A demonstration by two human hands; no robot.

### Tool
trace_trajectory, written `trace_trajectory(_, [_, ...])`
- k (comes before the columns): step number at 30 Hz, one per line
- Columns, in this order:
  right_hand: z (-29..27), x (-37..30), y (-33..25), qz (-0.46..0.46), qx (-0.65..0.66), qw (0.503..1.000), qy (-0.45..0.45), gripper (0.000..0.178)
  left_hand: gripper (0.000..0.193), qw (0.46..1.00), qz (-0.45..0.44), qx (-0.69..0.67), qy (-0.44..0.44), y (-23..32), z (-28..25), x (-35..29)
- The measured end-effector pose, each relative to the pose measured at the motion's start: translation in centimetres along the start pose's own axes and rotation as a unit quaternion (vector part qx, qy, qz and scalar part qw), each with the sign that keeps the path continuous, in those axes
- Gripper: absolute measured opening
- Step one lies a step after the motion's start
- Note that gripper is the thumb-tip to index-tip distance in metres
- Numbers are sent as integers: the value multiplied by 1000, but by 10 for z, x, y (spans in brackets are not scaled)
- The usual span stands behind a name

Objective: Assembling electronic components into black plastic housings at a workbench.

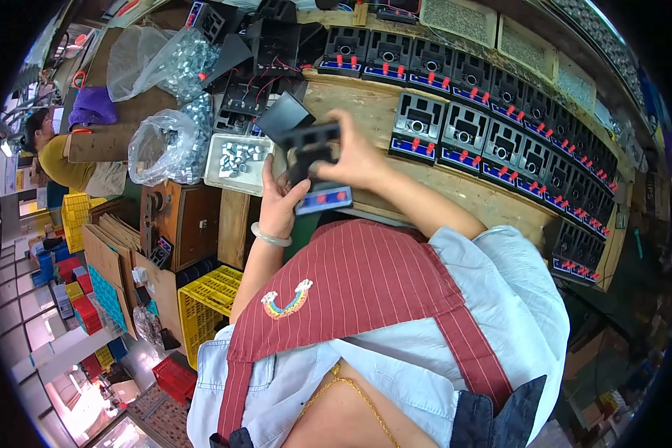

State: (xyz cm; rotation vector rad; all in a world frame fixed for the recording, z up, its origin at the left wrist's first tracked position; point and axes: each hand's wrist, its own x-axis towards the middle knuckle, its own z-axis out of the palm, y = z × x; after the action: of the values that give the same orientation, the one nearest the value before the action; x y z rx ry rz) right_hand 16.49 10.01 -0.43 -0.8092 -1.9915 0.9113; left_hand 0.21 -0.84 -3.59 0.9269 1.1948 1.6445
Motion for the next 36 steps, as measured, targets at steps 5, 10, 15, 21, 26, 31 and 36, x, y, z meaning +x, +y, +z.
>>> trace_trajectory(5, [-52,63,69,18,-232,966,118,72,60,991,-115,-57,44,1,-40,0])
trace_trajectory(10, [-6,82,31,-191,-318,923,97,67,37,982,-180,-51,27,-10,-68,-2])
trace_trajectory(15, [53,113,27,-255,-374,889,-68,95,36,985,-174,-23,6,-4,-62,3])
trace_trajectory(21, [28,95,-23,-295,-269,916,27,89,60,993,-29,106,33,-16,-66,5])
trace_trajectory(26, [24,19,-70,-134,-174,975,-35,90,125,766,459,435,115,7,-19,21])
trace_trajectory(31, [-16,2,-67,34,318,933,-166,52,66,979,182,90,29,5,-33,18])
trace_trajectory(36, [-20,-6,-64,-139,2,978,-153,21,67,914,-73,-394,-61,38,-2,-5])
